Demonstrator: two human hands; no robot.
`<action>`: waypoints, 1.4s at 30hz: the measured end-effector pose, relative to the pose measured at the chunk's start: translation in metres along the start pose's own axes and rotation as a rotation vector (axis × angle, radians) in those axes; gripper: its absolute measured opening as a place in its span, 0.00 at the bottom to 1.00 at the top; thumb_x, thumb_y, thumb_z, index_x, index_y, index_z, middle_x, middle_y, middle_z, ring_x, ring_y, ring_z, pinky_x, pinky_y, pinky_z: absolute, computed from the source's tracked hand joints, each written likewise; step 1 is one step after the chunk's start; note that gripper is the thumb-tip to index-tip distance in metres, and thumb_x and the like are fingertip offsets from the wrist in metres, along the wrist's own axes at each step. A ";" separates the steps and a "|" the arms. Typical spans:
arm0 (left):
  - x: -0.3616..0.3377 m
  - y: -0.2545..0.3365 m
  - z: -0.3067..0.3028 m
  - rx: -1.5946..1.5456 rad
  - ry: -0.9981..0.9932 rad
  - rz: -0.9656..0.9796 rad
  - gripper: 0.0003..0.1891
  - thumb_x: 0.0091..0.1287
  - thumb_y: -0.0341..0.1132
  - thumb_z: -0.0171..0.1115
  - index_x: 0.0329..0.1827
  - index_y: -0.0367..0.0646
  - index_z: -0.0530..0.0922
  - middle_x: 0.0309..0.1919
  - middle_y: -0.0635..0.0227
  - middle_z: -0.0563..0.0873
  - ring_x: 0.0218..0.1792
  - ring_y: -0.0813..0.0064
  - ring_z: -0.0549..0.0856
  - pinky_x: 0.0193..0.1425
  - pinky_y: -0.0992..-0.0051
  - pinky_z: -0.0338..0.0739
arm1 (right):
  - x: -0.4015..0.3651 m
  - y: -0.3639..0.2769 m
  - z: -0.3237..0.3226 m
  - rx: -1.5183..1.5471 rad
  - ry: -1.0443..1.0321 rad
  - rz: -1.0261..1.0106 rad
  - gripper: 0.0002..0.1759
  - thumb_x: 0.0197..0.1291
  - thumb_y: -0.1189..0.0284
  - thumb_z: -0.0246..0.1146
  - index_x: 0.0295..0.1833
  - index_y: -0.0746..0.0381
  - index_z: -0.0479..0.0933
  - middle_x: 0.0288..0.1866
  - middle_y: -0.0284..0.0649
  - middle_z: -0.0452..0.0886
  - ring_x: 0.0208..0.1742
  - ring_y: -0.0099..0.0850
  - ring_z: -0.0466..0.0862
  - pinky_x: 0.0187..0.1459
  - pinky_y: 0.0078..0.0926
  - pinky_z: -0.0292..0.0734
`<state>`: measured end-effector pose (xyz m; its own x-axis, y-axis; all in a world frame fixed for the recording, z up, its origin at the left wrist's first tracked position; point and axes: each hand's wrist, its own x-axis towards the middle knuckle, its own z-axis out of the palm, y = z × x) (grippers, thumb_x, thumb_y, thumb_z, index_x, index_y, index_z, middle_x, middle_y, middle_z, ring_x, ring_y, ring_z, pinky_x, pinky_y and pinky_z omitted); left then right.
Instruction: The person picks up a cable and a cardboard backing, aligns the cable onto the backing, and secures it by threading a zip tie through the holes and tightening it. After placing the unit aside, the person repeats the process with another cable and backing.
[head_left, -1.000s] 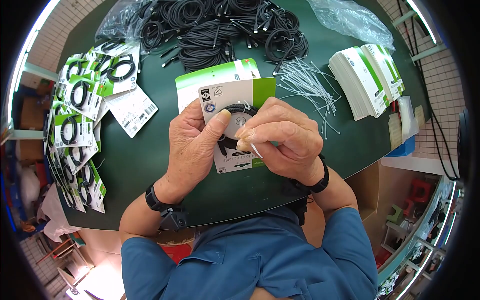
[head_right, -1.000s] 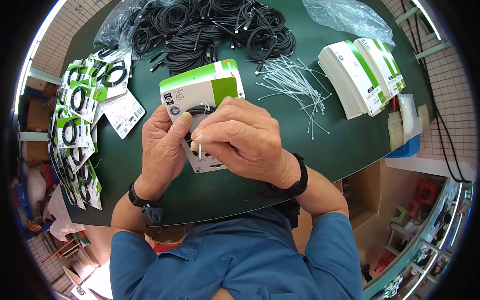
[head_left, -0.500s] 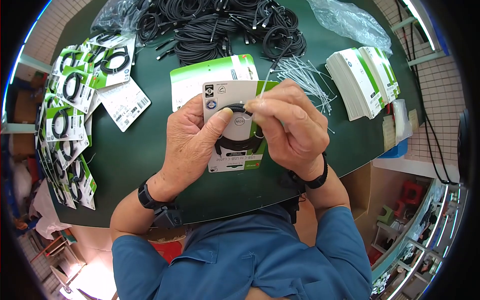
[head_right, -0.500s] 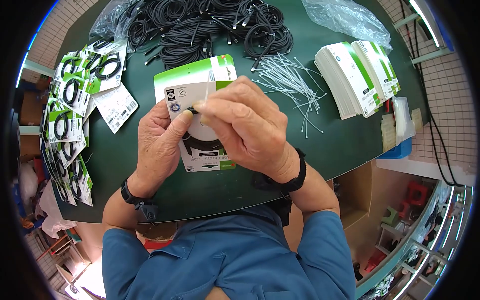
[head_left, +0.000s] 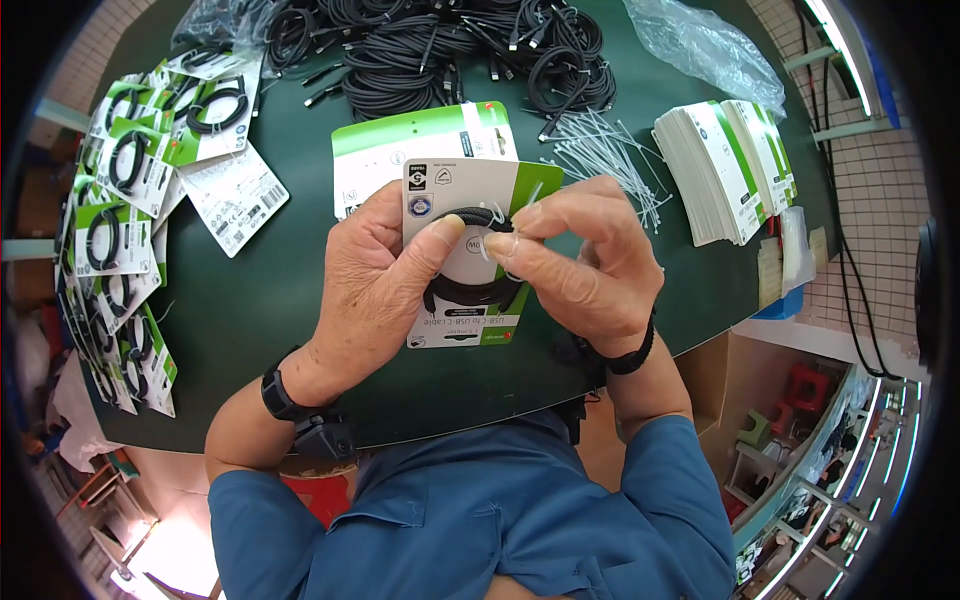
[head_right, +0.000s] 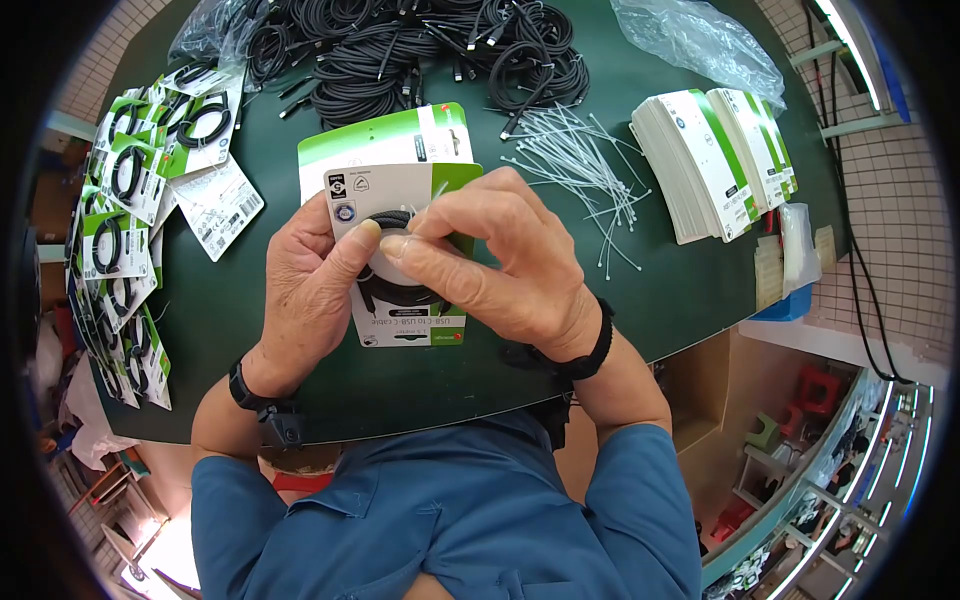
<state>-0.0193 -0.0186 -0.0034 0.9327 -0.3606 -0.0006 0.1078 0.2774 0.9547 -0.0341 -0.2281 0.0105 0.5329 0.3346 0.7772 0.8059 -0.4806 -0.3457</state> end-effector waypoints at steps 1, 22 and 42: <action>0.000 0.001 0.000 0.013 0.003 -0.007 0.14 0.80 0.30 0.62 0.64 0.32 0.82 0.52 0.62 0.92 0.49 0.80 0.89 0.56 0.76 0.86 | -0.002 0.000 0.002 0.017 0.000 -0.005 0.22 0.51 0.83 0.80 0.53 0.57 0.89 0.52 0.39 0.86 0.46 0.35 0.87 0.41 0.29 0.84; -0.002 0.003 0.001 0.051 0.009 0.038 0.14 0.80 0.28 0.63 0.63 0.32 0.81 0.51 0.64 0.92 0.48 0.82 0.88 0.55 0.77 0.85 | -0.006 0.006 0.010 0.060 0.093 -0.008 0.28 0.42 0.86 0.77 0.54 0.59 0.89 0.48 0.41 0.89 0.40 0.35 0.86 0.39 0.28 0.86; -0.004 0.003 0.003 0.094 0.012 0.087 0.13 0.79 0.28 0.63 0.62 0.31 0.82 0.49 0.63 0.93 0.47 0.81 0.89 0.53 0.76 0.86 | -0.003 0.005 0.009 0.057 0.086 0.004 0.28 0.45 0.87 0.77 0.55 0.57 0.88 0.45 0.39 0.89 0.36 0.33 0.85 0.35 0.25 0.83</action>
<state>-0.0240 -0.0190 0.0000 0.9412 -0.3281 0.0804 -0.0057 0.2226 0.9749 -0.0292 -0.2238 0.0015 0.5136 0.2605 0.8175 0.8187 -0.4340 -0.3761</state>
